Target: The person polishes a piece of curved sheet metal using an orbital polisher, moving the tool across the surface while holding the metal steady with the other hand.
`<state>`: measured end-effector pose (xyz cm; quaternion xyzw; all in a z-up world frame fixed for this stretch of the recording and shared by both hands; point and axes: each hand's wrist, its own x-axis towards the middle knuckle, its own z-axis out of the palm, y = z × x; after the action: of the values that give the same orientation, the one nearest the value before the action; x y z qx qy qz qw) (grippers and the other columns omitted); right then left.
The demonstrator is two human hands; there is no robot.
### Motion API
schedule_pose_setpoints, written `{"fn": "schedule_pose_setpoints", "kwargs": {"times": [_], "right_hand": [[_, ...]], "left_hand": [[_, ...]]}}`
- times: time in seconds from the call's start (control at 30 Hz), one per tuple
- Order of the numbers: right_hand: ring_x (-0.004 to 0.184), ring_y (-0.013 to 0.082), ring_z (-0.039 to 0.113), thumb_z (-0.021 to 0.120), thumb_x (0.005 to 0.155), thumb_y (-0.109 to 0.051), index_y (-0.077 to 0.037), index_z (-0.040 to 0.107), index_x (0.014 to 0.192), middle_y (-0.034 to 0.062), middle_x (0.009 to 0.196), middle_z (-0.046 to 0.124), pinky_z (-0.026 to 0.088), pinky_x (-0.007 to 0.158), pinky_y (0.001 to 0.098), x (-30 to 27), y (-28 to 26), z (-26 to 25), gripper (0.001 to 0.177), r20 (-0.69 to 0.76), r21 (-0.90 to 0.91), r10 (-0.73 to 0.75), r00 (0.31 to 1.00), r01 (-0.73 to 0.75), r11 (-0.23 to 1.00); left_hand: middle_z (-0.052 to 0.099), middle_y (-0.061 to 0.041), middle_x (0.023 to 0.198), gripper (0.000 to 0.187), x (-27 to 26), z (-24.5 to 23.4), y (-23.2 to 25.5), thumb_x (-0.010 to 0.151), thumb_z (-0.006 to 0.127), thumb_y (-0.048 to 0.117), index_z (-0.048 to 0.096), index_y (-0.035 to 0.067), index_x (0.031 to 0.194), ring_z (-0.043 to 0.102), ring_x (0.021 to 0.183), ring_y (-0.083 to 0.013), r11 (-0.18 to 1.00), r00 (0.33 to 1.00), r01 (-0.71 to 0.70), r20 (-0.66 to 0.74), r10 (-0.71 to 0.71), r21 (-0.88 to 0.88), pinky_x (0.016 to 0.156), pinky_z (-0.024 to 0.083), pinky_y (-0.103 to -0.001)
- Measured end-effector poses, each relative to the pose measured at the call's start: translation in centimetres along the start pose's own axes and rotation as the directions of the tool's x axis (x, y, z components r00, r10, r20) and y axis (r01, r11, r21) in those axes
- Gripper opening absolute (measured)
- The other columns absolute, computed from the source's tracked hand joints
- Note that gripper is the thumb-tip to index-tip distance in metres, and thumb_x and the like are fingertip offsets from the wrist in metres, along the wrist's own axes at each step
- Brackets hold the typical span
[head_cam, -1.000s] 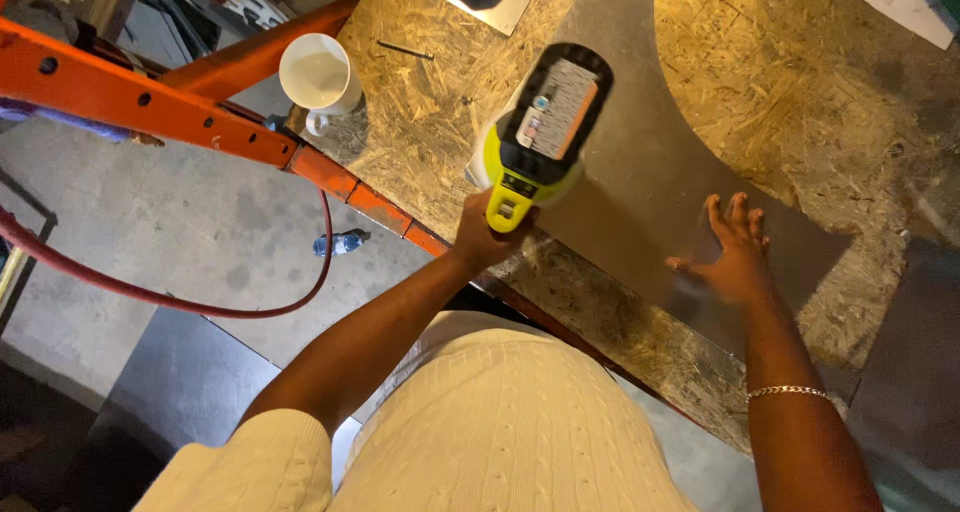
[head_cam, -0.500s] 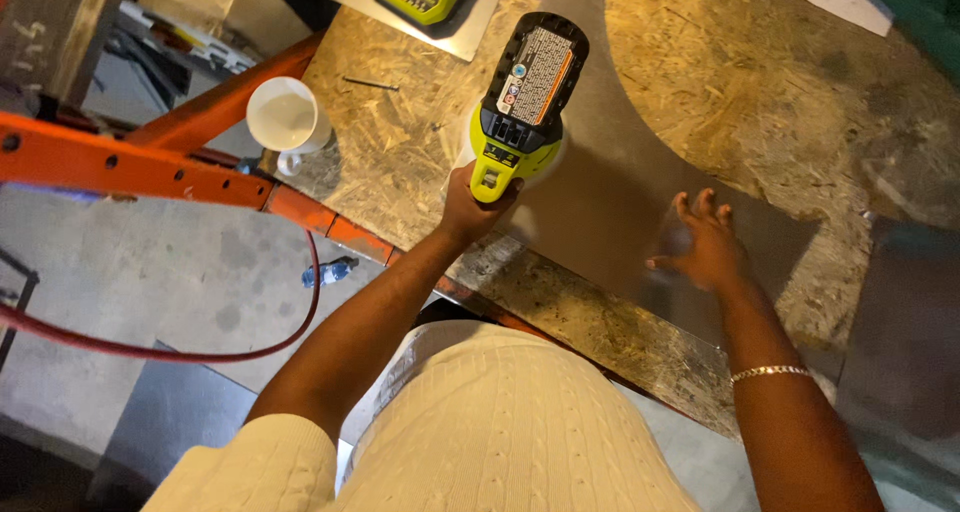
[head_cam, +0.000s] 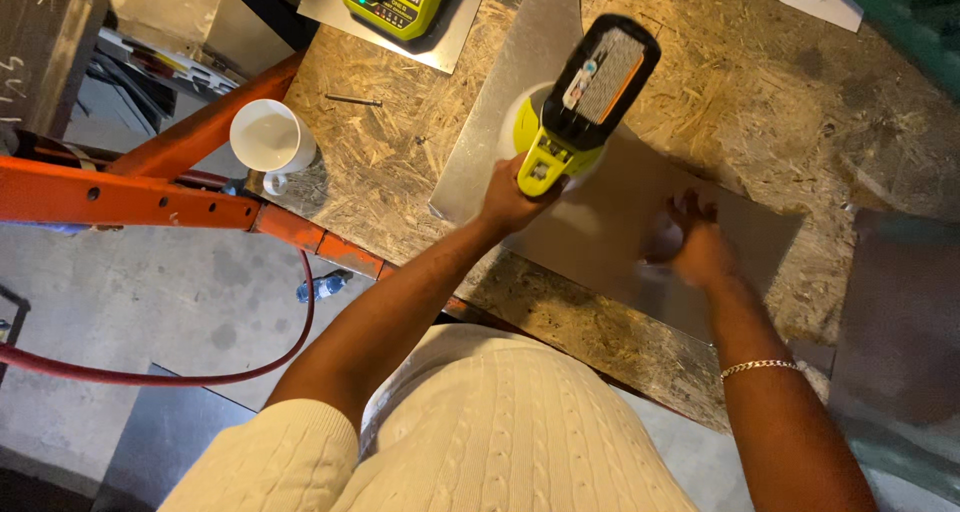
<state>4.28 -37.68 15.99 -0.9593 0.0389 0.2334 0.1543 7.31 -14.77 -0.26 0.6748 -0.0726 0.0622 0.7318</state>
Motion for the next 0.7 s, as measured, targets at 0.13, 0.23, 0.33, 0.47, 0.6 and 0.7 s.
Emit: {"fn": "schedule_pose_setpoints", "kwargs": {"times": [0.13, 0.23, 0.33, 0.47, 0.6, 0.7], "right_hand": [[0.145, 0.0491, 0.038, 0.077, 0.08, -0.01, -0.023, 0.041, 0.16, 0.0185, 0.165, 0.035, 0.045, 0.11, 0.0618, 5.0, 10.0, 7.3, 0.088, 0.066, -0.189, -0.122, 0.99, 0.132, 0.973], [0.152, 0.0425, 0.024, 0.067, 0.085, -0.002, -0.027, 0.035, 0.16, 0.0077, 0.173, 0.017, 0.04, 0.114, 0.0615, 3.1, 7.5, 5.3, 0.085, 0.135, -0.105, -0.002, 0.991, 0.016, 0.994], [0.153, 0.0413, 0.023, 0.072, 0.082, -0.014, -0.034, 0.026, 0.164, 0.0092, 0.172, 0.018, 0.037, 0.116, 0.0607, 5.0, 9.6, 6.9, 0.096, 0.148, -0.154, -0.005, 0.989, 0.028, 0.988], [0.152, 0.0425, 0.024, 0.074, 0.08, -0.015, -0.029, 0.03, 0.163, 0.0111, 0.171, 0.022, 0.04, 0.113, 0.0608, 5.1, 10.0, 7.0, 0.095, 0.144, -0.161, -0.026, 0.989, 0.049, 0.986], [0.149, 0.052, 0.027, 0.083, 0.069, -0.048, -0.019, 0.033, 0.162, 0.0206, 0.168, 0.025, 0.034, 0.117, 0.0653, 4.4, 9.4, 6.2, 0.11, 0.137, -0.102, -0.09, 0.986, 0.105, 0.989], [0.149, 0.0514, 0.028, 0.084, 0.07, -0.046, -0.012, 0.033, 0.161, 0.025, 0.166, 0.027, 0.029, 0.119, 0.0645, 2.9, 7.9, 4.9, 0.11, 0.112, -0.006, -0.112, 0.987, 0.114, 0.994]], "left_hand": [[0.07, -0.019, 0.071, 0.026, -2.7, -1.1, -0.4, 0.075, 0.084, 0.019, 0.068, 0.001, 0.085, 0.072, 0.063, -0.0303, 0.994, 1.0, 0.005, 0.001, -0.005, 0.106, 0.055, 0.053, -0.034], [0.07, -0.015, 0.069, 0.022, -4.8, -2.2, 0.1, 0.077, 0.082, 0.018, 0.069, 0.003, 0.085, 0.07, 0.06, -0.0244, 0.995, 0.999, 0.041, -0.009, -0.04, 0.094, 0.055, 0.053, -0.031], [0.07, -0.016, 0.068, 0.022, -6.9, -3.6, 0.3, 0.075, 0.081, 0.019, 0.069, 0.003, 0.084, 0.069, 0.058, -0.0268, 0.992, 0.998, 0.03, -0.052, -0.023, 0.121, 0.054, 0.052, -0.034], [0.07, -0.013, 0.067, 0.017, -7.8, -4.9, 2.7, 0.074, 0.079, 0.015, 0.069, 0.004, 0.083, 0.067, 0.059, -0.0199, 0.994, 0.995, 0.043, -0.09, -0.033, 0.105, 0.057, 0.053, -0.031], [0.07, -0.012, 0.064, 0.01, -8.0, -5.6, 5.6, 0.074, 0.076, 0.007, 0.068, 0.001, 0.076, 0.063, 0.06, -0.0129, 0.995, 0.976, 0.065, -0.214, -0.047, 0.081, 0.056, 0.051, -0.026], [0.069, -0.012, 0.063, 0.011, -8.3, -6.4, 5.7, 0.074, 0.078, 0.005, 0.068, -0.001, 0.074, 0.06, 0.058, -0.011, 0.994, 0.966, 0.09, -0.249, -0.071, 0.067, 0.055, 0.05, -0.025]]}}
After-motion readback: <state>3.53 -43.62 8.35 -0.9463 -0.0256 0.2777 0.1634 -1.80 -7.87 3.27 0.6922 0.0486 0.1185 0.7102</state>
